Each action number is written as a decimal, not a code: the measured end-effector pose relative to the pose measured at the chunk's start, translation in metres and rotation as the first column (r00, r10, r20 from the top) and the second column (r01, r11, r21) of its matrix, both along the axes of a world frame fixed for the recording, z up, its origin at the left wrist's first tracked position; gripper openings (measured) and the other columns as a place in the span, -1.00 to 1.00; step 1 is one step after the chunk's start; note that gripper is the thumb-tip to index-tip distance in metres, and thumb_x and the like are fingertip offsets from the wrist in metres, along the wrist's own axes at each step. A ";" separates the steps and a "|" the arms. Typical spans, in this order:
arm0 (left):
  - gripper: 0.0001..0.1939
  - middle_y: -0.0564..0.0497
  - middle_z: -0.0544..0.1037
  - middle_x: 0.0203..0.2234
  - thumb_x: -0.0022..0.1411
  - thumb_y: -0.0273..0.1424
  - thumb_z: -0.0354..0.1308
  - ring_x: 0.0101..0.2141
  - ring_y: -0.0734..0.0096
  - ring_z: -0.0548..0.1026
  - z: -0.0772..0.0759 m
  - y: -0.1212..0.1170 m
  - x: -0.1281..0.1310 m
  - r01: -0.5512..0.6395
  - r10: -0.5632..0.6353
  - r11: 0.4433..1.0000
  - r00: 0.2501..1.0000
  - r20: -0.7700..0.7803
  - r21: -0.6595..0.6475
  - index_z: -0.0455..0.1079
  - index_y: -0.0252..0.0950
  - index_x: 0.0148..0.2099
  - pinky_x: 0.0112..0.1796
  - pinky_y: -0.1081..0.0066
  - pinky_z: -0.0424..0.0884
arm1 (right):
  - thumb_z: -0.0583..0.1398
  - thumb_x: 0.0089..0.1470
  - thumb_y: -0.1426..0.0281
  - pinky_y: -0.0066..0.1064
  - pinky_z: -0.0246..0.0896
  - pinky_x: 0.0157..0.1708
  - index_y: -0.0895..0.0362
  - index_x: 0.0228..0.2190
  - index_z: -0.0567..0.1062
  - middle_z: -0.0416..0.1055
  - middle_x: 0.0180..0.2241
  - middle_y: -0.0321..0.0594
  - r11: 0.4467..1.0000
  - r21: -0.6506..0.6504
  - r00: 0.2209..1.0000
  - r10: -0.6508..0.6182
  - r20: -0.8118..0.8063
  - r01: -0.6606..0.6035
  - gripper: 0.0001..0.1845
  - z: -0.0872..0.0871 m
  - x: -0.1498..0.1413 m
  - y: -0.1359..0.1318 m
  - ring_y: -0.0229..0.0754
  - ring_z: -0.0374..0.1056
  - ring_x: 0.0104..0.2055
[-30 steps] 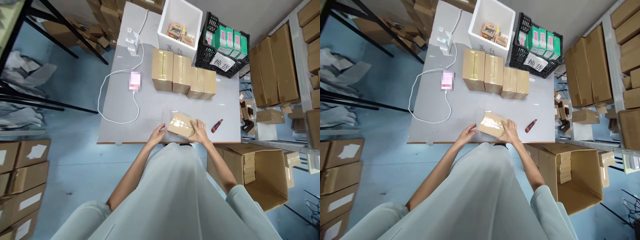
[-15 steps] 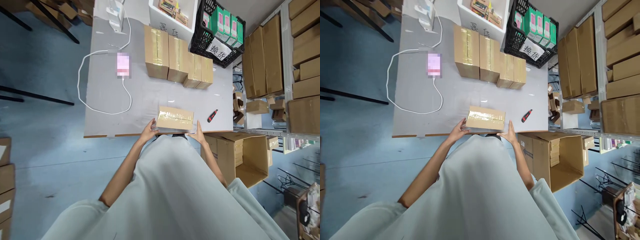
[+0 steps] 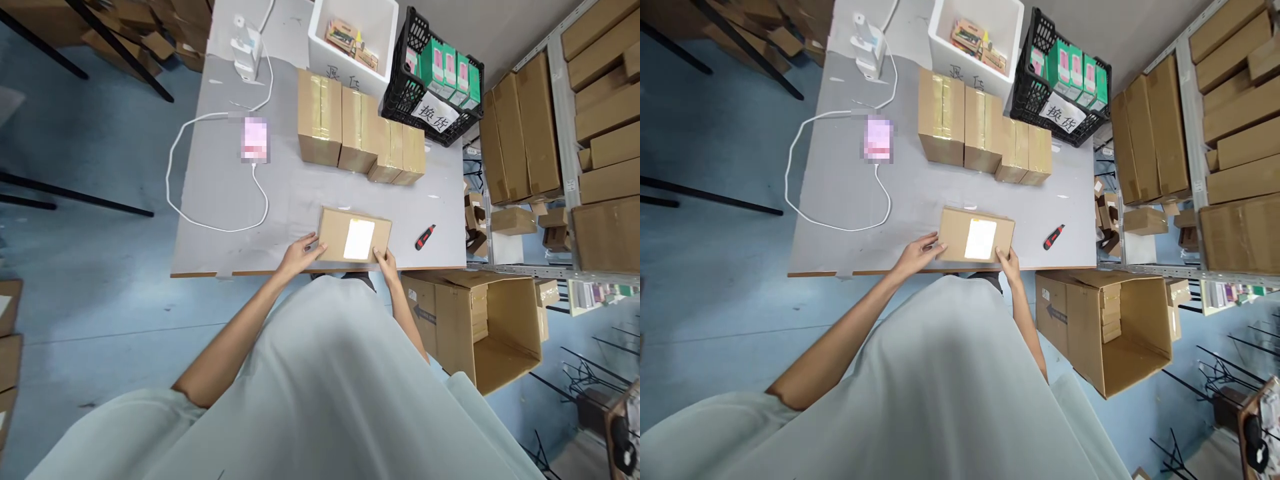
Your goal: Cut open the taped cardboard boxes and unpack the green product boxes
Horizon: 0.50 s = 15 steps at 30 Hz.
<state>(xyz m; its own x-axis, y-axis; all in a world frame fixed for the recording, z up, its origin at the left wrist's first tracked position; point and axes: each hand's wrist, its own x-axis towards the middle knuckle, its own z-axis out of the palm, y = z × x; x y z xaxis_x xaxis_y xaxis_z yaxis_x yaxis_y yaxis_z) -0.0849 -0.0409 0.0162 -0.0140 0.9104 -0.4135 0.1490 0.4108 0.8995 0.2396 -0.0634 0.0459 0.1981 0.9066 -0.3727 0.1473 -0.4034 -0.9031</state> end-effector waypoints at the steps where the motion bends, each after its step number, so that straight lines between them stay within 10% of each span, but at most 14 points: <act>1: -0.27 -0.25 0.64 0.35 0.20 0.12 0.44 0.30 -0.11 0.62 0.002 0.003 0.002 0.017 -0.017 1.000 1.000 -0.008 0.003 0.71 -0.28 0.22 0.32 0.13 0.54 | 0.41 0.19 -0.21 0.03 0.44 0.44 0.16 0.20 0.64 0.65 0.29 0.10 1.000 -0.002 1.000 0.000 -0.003 0.000 -0.17 0.002 0.000 0.004 0.20 0.56 0.34; 5: -0.34 -0.18 0.80 0.05 0.24 0.15 0.37 0.13 -0.11 0.71 0.004 0.016 0.013 0.058 -0.059 0.997 0.998 -0.025 -0.059 0.73 -0.29 0.11 0.21 0.16 0.59 | 0.37 0.25 -0.24 0.03 0.41 0.47 0.21 0.23 0.61 0.65 0.27 0.16 1.000 -0.015 1.000 0.002 0.031 -0.002 -0.12 -0.001 -0.009 0.018 0.18 0.55 0.37; 15: -0.26 -0.23 0.79 0.06 0.05 0.15 0.56 0.14 -0.16 0.71 -0.001 0.026 0.008 0.035 -0.019 0.987 0.995 0.100 -0.158 0.71 -0.36 0.04 0.18 0.16 0.63 | 0.28 0.21 -0.42 -0.02 0.35 0.52 0.24 0.34 0.46 0.55 0.38 0.27 0.999 -0.001 0.993 -0.035 0.109 0.035 0.11 -0.021 -0.015 0.019 0.16 0.50 0.43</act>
